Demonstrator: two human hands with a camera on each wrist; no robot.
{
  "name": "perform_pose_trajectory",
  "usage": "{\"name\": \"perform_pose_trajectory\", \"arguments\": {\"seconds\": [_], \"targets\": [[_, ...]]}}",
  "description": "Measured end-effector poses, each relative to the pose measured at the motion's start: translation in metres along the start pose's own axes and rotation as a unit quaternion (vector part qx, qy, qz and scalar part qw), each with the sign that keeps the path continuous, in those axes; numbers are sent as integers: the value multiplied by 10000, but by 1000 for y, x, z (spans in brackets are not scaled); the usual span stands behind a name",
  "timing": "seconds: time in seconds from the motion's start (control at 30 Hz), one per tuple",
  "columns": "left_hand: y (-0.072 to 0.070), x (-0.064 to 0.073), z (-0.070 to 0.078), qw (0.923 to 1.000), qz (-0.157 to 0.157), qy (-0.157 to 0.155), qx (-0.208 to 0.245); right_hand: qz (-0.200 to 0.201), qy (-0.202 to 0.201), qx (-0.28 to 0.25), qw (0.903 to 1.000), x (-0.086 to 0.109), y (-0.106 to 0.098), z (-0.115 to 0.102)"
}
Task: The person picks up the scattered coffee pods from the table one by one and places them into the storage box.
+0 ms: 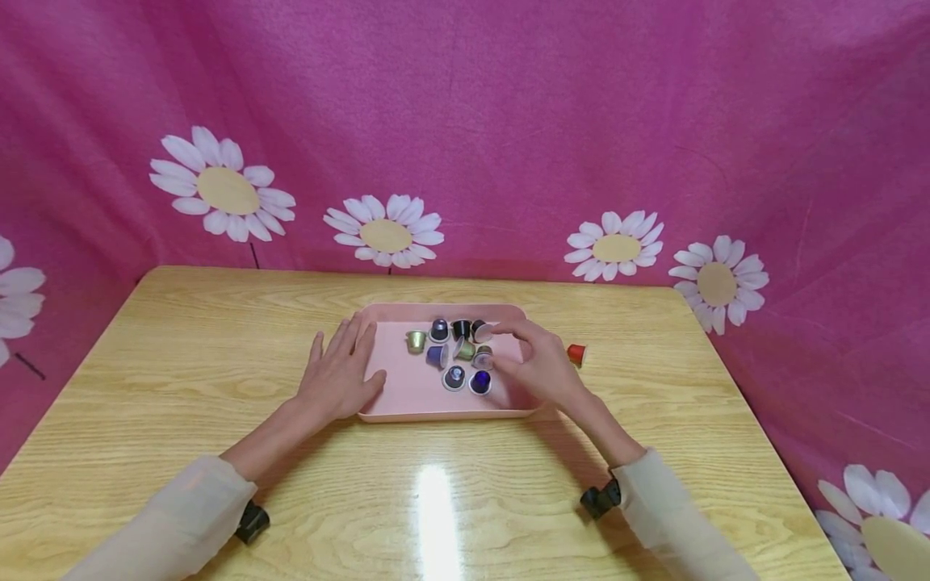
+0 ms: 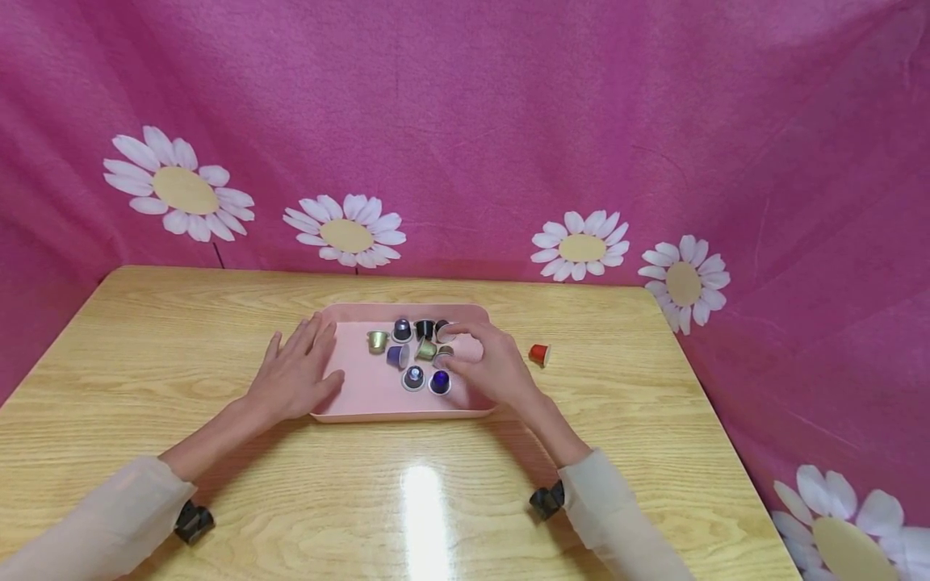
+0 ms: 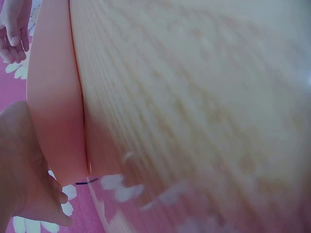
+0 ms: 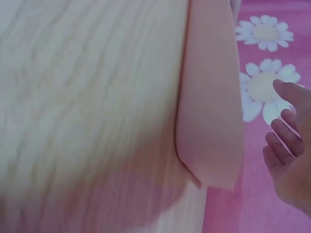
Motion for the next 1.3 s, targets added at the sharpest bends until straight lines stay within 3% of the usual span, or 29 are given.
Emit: {"name": "perform_pose_trajectory", "arguments": {"seconds": [0.13, 0.43, 1.07, 1.3], "targets": [[0, 0, 0, 10000, 5, -15, 42, 198, 137, 22, 9997, -1, -15, 7], [-1, 0, 0, 10000, 17, -8, 32, 237, 646, -23, 9976, 2, -38, 34], [-2, 0, 1, 9999, -54, -46, 109, 147, 1297, 397, 9907, 13, -68, 87], [-2, -1, 1, 9999, -11, 10, 116, 73, 1461, 243, 9889, 17, -72, 106]]}}
Point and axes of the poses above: each hand's wrist, its own x-axis away from the middle knuckle, its own y-axis out of the palm, z = x × y, the point moved 6 cm from there along -x, towards the middle knuckle, and after that the axes turned 14 degrees about z, right-handed, at the moved point
